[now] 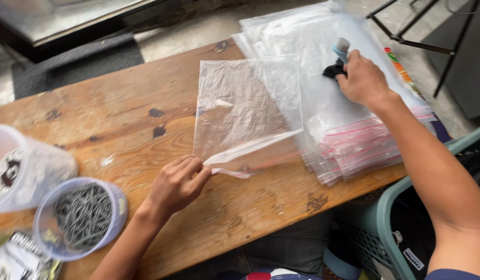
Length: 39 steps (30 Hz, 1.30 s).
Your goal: The person attaches a keychain to a black pouch, wipes a plastic bag with a cloth, and places the pouch inside the bag. They then add a sticker to the bag and seal it.
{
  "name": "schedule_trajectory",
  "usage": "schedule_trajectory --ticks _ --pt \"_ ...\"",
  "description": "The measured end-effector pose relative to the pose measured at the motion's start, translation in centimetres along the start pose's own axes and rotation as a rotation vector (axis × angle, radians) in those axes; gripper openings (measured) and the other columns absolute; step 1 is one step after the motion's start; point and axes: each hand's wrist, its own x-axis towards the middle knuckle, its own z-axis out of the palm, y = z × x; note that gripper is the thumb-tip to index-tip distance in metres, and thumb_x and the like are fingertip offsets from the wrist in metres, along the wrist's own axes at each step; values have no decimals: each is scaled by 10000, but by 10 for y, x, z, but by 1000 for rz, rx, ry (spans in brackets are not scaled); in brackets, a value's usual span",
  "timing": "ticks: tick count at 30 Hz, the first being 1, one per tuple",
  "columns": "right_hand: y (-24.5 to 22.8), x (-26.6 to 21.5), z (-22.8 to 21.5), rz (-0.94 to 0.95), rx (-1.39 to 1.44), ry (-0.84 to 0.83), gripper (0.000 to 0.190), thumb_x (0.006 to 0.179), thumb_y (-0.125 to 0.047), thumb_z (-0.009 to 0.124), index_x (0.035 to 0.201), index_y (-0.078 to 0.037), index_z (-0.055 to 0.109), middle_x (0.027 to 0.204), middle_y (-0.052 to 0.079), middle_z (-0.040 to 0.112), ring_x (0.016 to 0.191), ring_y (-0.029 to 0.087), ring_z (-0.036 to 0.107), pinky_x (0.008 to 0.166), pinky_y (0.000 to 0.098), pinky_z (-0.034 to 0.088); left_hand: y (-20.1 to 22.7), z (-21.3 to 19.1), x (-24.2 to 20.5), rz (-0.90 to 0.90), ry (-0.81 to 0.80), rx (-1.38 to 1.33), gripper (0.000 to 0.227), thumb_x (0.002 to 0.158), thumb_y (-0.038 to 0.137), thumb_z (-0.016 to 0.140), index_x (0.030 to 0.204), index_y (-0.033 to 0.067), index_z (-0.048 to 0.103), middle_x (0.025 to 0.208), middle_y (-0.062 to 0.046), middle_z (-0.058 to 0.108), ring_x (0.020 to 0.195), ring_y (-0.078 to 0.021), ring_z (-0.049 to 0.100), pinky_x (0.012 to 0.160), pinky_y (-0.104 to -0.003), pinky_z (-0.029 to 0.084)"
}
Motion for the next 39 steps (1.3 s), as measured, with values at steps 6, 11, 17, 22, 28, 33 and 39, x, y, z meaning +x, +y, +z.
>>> schedule_trajectory --ticks 6,11,17,22,28,33,39 --pt "-44 3 6 119 -320 -33 634 916 -400 565 1324 74 461 1314 292 501 1184 441 424 906 569 458 0 -9 -33 -62 -56 -57 269 1030 153 580 777 94 511 736 -59 517 623 -261 525 583 -389 447" --pt "-62 11 6 144 -332 -189 527 920 -278 498 1335 46 479 1307 265 497 1192 431 440 893 571 477 1 -14 -37 -114 -190 -234 258 938 220 686 743 100 568 780 -72 583 793 -286 566 784 -405 473" --pt "-86 -6 -28 123 -152 -264 431 935 -422 537 1155 -53 570 1304 254 457 1245 422 381 966 555 413 2 -19 -34 -179 -238 -417 411 936 477 629 756 108 612 754 -65 597 828 -269 536 742 -409 458" --pt "-105 -20 -43 174 -67 -332 523 949 -521 563 1172 -48 553 1345 233 419 1301 372 339 995 547 401 2 -7 -35 -188 -95 -390 322 984 372 625 839 92 562 799 -79 563 769 -281 522 696 -399 418" --pt "-35 12 1 41 127 83 443 1013 -253 522 632 -32 575 632 171 595 699 346 574 694 485 417 3 -3 -25 -199 -25 -388 197 1012 192 559 858 78 606 834 -79 590 803 -294 563 755 -391 448" --pt "-25 1 -10 -87 491 589 326 878 -151 772 968 -97 463 853 69 569 685 275 614 646 412 482 5 -2 -14 -300 16 -374 80 955 122 615 933 50 641 949 -108 633 828 -284 600 755 -396 492" --pt "-119 -77 -53 -135 810 31 388 916 -276 718 1139 -122 440 1079 188 676 934 213 654 729 324 527 -2 16 -13 -426 -30 -161 295 935 148 604 1204 32 577 1269 -210 542 1248 -408 492 1113 -503 405"
